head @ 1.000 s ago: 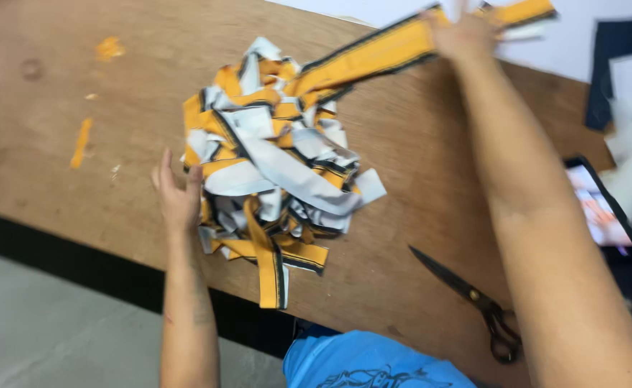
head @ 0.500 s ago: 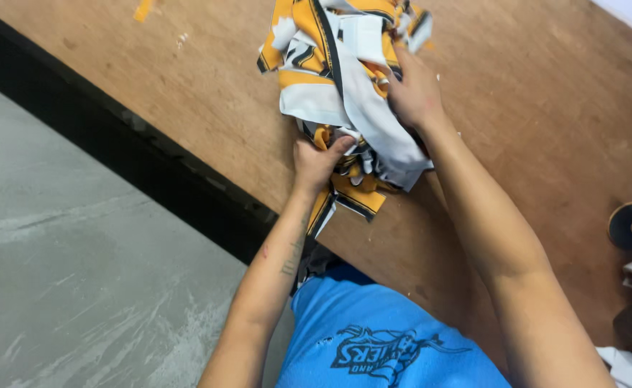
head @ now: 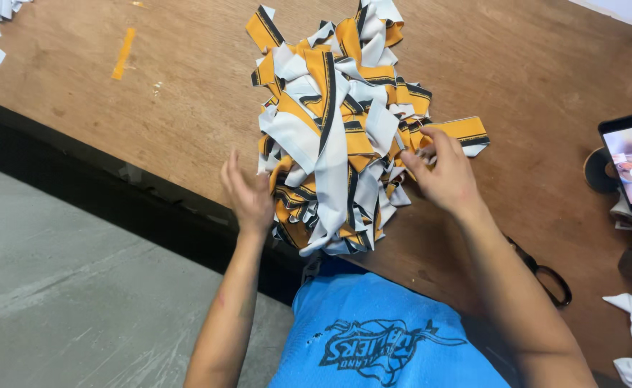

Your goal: The person uses scissors to cut a long sheet of yellow and black striped paper into narrow strips on a wooden table. After cutting, the person gathers the strips and places them into a nearby bin.

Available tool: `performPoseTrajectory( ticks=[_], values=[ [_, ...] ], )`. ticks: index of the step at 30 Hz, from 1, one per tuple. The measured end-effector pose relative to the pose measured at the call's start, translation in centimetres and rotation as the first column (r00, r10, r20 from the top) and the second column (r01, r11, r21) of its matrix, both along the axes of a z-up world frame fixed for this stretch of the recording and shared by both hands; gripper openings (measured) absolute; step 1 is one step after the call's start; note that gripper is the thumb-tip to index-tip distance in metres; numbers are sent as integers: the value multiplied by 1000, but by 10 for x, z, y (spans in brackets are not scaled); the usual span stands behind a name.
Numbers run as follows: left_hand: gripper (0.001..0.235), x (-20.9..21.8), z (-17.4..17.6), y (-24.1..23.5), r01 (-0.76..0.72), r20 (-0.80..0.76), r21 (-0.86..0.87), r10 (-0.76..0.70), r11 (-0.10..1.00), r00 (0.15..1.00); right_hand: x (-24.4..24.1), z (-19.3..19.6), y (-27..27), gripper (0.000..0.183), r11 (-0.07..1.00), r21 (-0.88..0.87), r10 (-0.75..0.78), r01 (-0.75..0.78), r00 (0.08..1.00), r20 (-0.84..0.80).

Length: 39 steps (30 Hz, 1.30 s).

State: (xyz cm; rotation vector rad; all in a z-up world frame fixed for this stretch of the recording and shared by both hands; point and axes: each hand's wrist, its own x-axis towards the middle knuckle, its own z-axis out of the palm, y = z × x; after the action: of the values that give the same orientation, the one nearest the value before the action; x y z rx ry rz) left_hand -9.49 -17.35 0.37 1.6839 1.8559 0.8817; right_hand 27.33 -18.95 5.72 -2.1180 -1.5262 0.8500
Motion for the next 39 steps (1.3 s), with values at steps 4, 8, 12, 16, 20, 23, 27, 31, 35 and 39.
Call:
performPoseTrajectory(
  ticks=[4,8,12,16,20,23,27,31,35,39],
  values=[
    [107,14,29,-74,-30,51,-60,33,998,998,22,-23,3,77,996,28,-83,85,995,-45],
    [145,72,48,-105,53,3,-311,-55,949,998,40,-43,101,84,999,33,-5,8,996,-90],
    [162,115,47,-95,6,-74,-475,-46,880,996,-4,-41,208,98,961,-140,231,-237,971,-59],
    [158,135,5,-78,-98,-262,-409,-14,907,965,-58,-46,234,103,787,-270,576,-555,818,-1],
    [126,138,-45,-47,-22,-186,-92,5,996,982,-69,-91,210,97,655,-281,550,-701,698,-459],
    [105,131,-50,-57,170,-180,-55,-177,984,968,-52,-150,153,85,730,-285,170,-621,570,-804],
    [107,122,-19,-49,264,3,222,-272,938,962,-15,-192,104,68,877,-307,-291,-370,100,-952],
    [103,115,17,-38,349,216,224,-395,910,893,-1,-172,54,65,843,-521,-535,-134,-114,-837],
    [114,90,43,-13,611,123,277,-658,742,743,-18,-110,3,64,873,-466,-436,141,-202,-877],
    [126,59,71,-10,777,112,313,-834,546,541,-38,-51,-58,64,812,-412,-345,414,-229,-910]
  ],
)
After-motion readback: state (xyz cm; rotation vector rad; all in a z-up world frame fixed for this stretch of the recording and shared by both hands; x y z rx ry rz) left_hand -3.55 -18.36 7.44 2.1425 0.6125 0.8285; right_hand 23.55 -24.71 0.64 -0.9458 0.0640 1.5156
